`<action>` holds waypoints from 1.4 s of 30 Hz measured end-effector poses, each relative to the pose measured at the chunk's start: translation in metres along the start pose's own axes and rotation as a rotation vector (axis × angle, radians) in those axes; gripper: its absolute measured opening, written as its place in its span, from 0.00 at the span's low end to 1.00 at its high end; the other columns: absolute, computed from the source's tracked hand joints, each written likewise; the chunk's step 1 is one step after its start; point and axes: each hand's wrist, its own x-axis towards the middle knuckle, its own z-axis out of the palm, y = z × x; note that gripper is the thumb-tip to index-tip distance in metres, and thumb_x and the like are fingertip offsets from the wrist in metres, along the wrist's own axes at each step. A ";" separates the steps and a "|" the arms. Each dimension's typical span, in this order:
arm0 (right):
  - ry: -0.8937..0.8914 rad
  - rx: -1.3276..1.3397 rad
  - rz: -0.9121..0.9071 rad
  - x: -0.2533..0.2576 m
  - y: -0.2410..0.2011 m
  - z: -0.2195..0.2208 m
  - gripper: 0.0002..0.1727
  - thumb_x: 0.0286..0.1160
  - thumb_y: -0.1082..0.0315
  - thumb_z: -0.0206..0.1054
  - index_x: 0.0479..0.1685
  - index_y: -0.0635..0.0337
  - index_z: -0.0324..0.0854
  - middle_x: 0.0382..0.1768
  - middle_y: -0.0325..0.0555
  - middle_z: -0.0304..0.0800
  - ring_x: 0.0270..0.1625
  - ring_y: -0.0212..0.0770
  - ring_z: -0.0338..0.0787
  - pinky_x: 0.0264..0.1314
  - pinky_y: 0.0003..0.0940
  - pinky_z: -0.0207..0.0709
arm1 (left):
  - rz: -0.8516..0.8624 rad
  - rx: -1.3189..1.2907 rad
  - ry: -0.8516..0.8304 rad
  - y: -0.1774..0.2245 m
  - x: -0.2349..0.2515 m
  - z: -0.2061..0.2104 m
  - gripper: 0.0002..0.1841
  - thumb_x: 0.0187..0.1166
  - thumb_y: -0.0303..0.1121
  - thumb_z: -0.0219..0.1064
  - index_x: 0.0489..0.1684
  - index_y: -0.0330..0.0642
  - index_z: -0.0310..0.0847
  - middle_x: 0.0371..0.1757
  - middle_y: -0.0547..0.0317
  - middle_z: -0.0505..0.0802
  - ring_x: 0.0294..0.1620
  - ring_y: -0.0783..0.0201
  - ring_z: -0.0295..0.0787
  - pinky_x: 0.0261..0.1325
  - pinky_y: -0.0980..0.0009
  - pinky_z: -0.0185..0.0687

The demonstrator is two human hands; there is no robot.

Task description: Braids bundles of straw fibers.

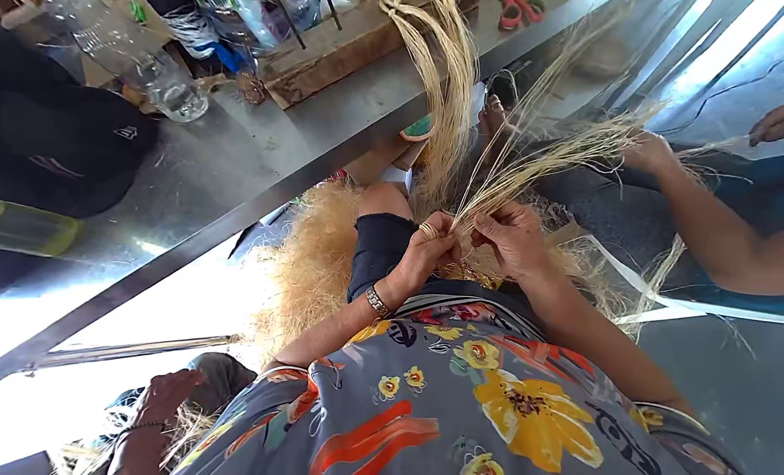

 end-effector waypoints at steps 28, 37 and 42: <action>-0.081 -0.128 -0.039 -0.007 0.012 0.010 0.04 0.72 0.80 0.71 0.37 0.61 0.86 0.28 0.38 0.92 0.27 0.30 0.90 0.35 0.27 0.89 | -0.089 -0.313 0.007 -0.007 -0.002 0.003 0.11 0.90 0.32 0.44 0.49 0.52 0.74 0.24 0.64 0.84 0.14 0.79 0.69 0.17 0.86 0.62; -0.089 -0.113 -0.008 -0.004 0.013 0.008 0.03 0.73 0.79 0.72 0.37 0.62 0.86 0.28 0.39 0.91 0.28 0.29 0.89 0.36 0.27 0.88 | -0.020 -0.284 0.058 -0.013 0.000 0.005 0.12 0.89 0.32 0.43 0.52 0.51 0.75 0.25 0.65 0.85 0.18 0.78 0.73 0.22 0.84 0.67; -0.095 -0.160 -0.058 -0.005 0.016 0.007 0.08 0.70 0.81 0.68 0.41 0.59 0.83 0.31 0.35 0.88 0.28 0.26 0.85 0.32 0.23 0.84 | 0.004 -0.230 0.030 -0.016 0.002 0.005 0.10 0.87 0.30 0.45 0.48 0.52 0.74 0.21 0.69 0.79 0.17 0.78 0.71 0.23 0.83 0.68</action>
